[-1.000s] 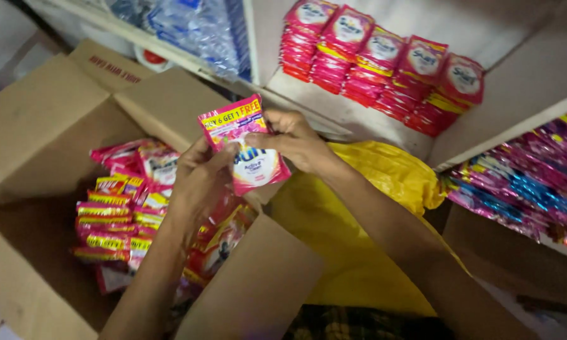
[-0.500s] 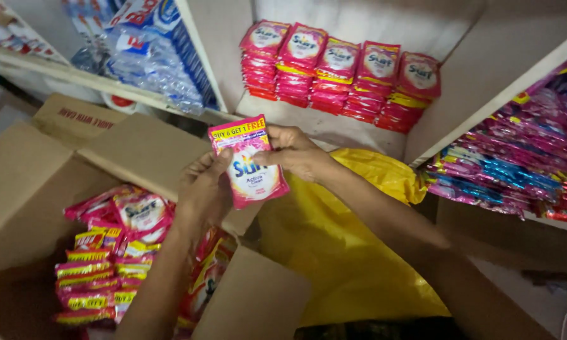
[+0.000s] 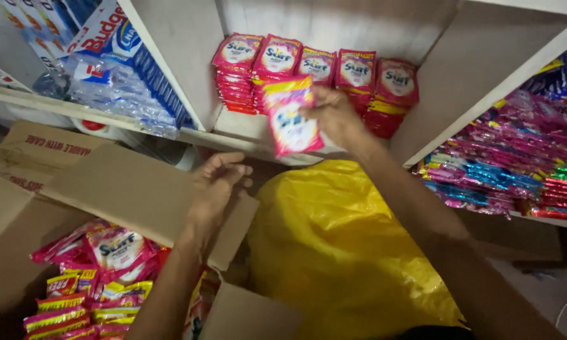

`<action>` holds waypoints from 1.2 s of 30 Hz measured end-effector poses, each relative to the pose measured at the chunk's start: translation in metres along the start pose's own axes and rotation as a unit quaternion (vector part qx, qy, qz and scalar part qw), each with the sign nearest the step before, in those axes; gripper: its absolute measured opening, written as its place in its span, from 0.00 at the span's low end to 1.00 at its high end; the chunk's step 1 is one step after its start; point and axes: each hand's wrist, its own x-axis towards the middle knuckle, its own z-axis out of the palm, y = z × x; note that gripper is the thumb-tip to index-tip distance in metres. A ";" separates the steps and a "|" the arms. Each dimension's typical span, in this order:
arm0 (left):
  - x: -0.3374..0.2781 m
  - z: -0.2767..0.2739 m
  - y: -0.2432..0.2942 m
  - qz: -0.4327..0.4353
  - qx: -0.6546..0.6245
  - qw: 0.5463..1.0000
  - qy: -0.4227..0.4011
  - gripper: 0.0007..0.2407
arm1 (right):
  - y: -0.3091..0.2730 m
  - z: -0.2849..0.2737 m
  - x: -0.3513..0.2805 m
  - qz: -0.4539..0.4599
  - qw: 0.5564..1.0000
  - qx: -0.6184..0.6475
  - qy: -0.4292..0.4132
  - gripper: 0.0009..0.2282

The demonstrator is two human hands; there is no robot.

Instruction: Stocking detergent sachets from a box onto a retail shelf.

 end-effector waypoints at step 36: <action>0.056 0.051 0.002 0.061 0.157 0.976 -0.136 0.20 | -0.004 -0.032 0.119 0.026 0.712 -0.679 0.176 0.32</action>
